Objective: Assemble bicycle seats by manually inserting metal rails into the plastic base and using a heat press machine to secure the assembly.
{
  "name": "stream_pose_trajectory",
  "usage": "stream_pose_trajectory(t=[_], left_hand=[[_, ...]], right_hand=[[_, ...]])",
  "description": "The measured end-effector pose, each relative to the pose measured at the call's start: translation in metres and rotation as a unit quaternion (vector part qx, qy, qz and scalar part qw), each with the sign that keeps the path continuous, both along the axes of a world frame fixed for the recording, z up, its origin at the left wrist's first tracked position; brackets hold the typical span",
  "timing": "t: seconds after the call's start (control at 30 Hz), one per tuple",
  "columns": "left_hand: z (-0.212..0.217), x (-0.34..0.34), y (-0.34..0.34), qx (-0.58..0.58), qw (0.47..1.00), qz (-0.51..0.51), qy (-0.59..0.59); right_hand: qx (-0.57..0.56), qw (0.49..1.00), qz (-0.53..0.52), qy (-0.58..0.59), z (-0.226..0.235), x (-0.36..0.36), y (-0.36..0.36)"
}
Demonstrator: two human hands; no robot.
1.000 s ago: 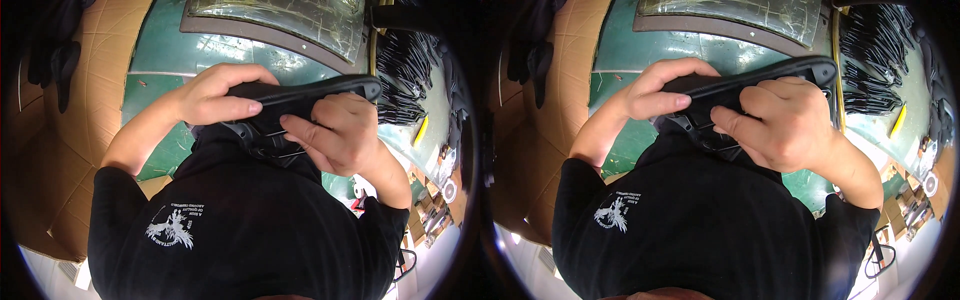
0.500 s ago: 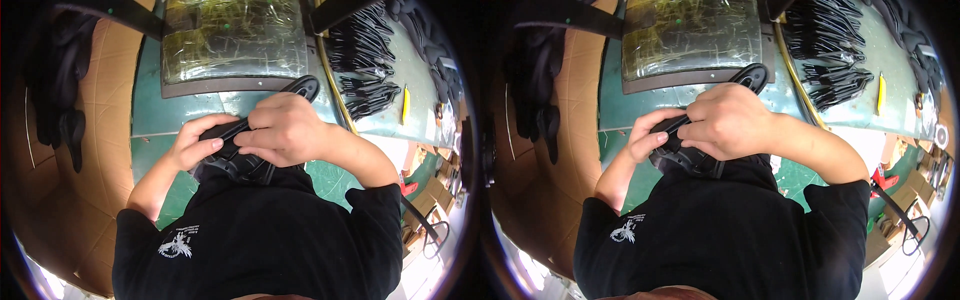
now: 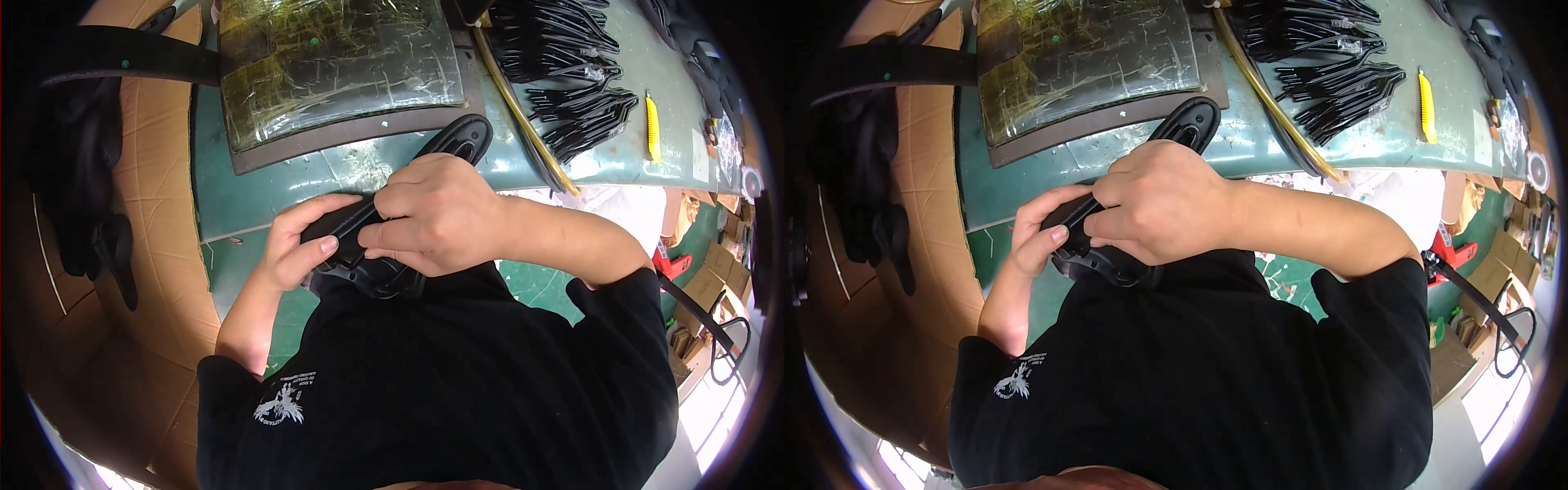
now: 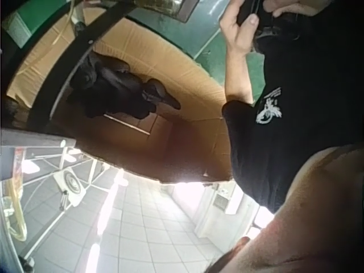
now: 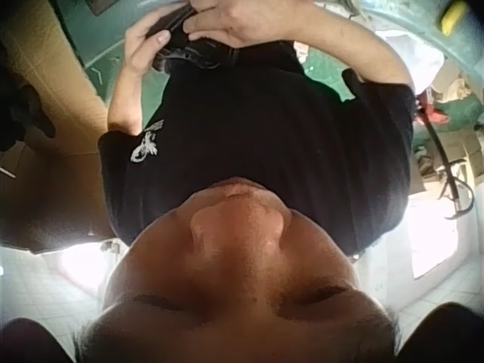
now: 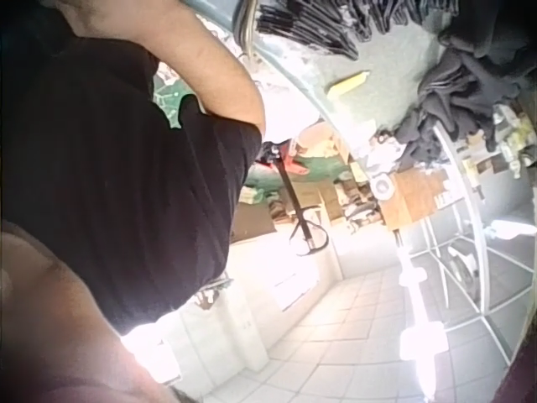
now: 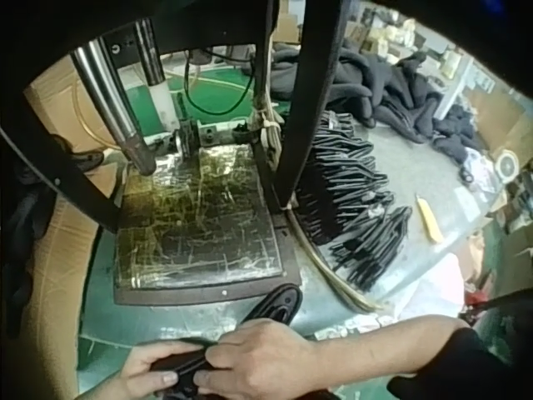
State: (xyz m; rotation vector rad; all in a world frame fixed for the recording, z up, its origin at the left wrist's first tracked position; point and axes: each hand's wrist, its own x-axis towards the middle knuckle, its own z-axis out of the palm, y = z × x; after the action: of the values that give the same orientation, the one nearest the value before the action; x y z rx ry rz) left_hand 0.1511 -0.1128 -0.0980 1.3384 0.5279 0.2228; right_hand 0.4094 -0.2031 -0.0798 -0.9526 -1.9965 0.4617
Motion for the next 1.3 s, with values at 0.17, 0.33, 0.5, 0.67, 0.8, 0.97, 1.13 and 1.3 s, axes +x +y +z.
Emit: stream_pose_trajectory(t=[0.17,0.33,0.5,0.67,0.8,0.97,1.13,1.3], left_hand=[[-0.004,-0.005,-0.001,0.043,0.998,0.034,-0.010],[0.007,0.013,0.019,-0.014,0.973,0.223,-0.051],[0.009,0.062,0.065,0.043,0.948,0.314,-0.018],[0.008,0.104,0.081,0.582,0.769,0.263,0.037],[-0.008,0.111,0.095,0.639,0.709,0.297,0.020],[-0.012,0.119,0.122,0.658,0.699,0.280,0.002],[-0.011,0.118,0.118,0.652,0.693,0.307,0.005],[-0.013,0.119,0.114,0.658,0.675,0.333,-0.022]], right_hand=[[0.020,0.999,0.009,-0.034,0.012,0.008,0.012],[0.028,0.983,-0.184,-0.007,0.038,0.014,0.033],[-0.059,0.938,-0.340,-0.028,0.002,0.002,0.055],[0.026,0.909,-0.413,-0.054,-0.016,0.018,0.096],[-0.003,0.905,-0.422,-0.053,-0.018,0.015,0.108],[0.083,0.892,-0.440,-0.060,-0.028,0.021,0.130],[0.095,0.895,-0.436,-0.018,-0.031,0.018,0.129],[0.053,0.897,-0.439,0.005,-0.028,0.018,0.127]])
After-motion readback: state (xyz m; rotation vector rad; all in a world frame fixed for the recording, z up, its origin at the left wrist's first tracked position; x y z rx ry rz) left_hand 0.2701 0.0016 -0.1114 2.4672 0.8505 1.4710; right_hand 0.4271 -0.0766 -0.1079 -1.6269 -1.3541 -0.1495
